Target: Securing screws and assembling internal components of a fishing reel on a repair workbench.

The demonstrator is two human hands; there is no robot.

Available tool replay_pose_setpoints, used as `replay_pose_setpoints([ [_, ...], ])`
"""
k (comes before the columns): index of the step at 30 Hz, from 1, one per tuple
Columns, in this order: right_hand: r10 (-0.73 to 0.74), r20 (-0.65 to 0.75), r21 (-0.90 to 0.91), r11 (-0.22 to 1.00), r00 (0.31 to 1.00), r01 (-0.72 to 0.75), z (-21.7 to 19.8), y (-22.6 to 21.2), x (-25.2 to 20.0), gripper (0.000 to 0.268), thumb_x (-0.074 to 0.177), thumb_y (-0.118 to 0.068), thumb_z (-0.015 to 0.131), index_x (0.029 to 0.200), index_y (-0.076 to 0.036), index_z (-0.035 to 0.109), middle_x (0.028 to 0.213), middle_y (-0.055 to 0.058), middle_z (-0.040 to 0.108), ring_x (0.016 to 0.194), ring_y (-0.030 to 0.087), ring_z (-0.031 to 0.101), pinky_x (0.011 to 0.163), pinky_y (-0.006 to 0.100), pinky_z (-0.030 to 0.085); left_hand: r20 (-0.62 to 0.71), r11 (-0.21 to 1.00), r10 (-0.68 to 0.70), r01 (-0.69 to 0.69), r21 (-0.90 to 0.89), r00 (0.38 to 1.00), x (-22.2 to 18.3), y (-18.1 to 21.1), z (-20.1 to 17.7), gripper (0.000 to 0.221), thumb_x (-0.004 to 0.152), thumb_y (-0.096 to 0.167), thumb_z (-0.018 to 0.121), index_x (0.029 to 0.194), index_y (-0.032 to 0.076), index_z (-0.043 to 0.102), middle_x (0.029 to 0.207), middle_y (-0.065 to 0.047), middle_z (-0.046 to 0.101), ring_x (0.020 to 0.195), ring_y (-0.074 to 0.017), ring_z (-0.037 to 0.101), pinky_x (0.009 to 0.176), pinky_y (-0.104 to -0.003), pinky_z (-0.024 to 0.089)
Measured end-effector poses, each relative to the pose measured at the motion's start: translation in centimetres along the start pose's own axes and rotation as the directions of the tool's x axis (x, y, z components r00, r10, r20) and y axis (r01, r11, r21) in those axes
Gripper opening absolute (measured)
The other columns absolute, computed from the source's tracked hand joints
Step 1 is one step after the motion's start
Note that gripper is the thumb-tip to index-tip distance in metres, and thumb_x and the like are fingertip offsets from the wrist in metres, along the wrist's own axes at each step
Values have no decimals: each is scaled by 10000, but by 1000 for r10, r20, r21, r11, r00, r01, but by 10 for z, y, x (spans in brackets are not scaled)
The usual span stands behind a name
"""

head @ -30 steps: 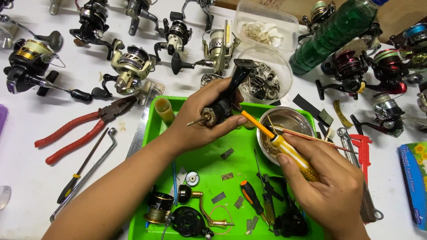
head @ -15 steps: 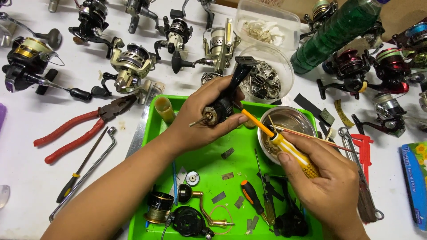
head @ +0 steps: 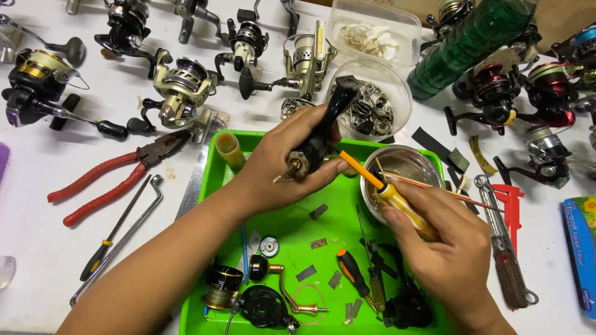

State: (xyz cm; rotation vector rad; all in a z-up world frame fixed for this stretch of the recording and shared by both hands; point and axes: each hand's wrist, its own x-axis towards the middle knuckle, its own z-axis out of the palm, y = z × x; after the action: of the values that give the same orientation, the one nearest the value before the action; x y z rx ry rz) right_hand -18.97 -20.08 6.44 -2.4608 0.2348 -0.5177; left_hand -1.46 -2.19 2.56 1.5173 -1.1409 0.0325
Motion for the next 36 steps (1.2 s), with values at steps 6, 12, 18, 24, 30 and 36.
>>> replay_pose_setpoints([
  [6, -283, -87, -155, 951, 955, 267, 1, 1, 3, 367, 893, -46, 810, 1231, 55, 711, 1028, 188, 701, 863, 235, 685, 814, 327, 544, -2, 999, -44, 44, -11, 999, 0, -12, 4, 567, 972, 209, 738, 1442, 23, 483, 1184, -90, 651, 1128, -226, 629, 1056, -337, 477],
  [12, -249, -27, -180, 954, 968, 241, 4, 7, 1, 218, 951, -90, 707, 1143, 10, 730, 1010, 130, 714, 873, 236, 687, 843, 333, 527, 8, 995, -95, 95, 31, 995, -4, -23, 7, 663, 907, 225, 804, 1447, 10, 485, 1429, -175, 610, 1351, -283, 593, 1179, -373, 430],
  [18, -250, 34, -179, 951, 968, 252, 4, 9, 3, 347, 952, -126, 691, 1248, 51, 654, 1201, 170, 732, 1071, 288, 707, 992, 383, 519, 51, 985, -160, 156, 69, 986, -3, -25, 7, 695, 875, 202, 813, 1457, 20, 482, 1387, -160, 634, 1344, -284, 586, 1182, -382, 422],
  [24, -212, -36, -216, 956, 976, 200, 5, 14, -2, 289, 905, -100, 789, 1185, -50, 735, 1090, 131, 664, 958, 244, 692, 873, 341, 560, 70, 990, -137, 135, 42, 988, -2, -23, 6, 623, 906, 153, 784, 1441, 22, 495, 1168, -66, 701, 1124, -205, 666, 1065, -344, 494],
  [30, -269, 57, -168, 947, 961, 275, 0, 4, 4, 304, 995, -104, 583, 1236, 62, 665, 1158, 178, 732, 1057, 300, 707, 979, 385, 516, 73, 992, -120, 116, 49, 990, -3, -25, 8, 629, 903, 153, 795, 1438, 23, 491, 1148, -53, 711, 1087, -189, 673, 1045, -340, 493],
  [36, -268, -34, -211, 944, 963, 255, 0, 9, 1, 253, 928, -62, 756, 1176, -15, 739, 1055, 148, 657, 932, 257, 678, 864, 345, 549, 82, 989, -143, 140, 41, 986, -1, -21, 6, 606, 916, 151, 772, 1444, 48, 494, 1148, -39, 695, 1057, -175, 665, 1004, -322, 499],
])
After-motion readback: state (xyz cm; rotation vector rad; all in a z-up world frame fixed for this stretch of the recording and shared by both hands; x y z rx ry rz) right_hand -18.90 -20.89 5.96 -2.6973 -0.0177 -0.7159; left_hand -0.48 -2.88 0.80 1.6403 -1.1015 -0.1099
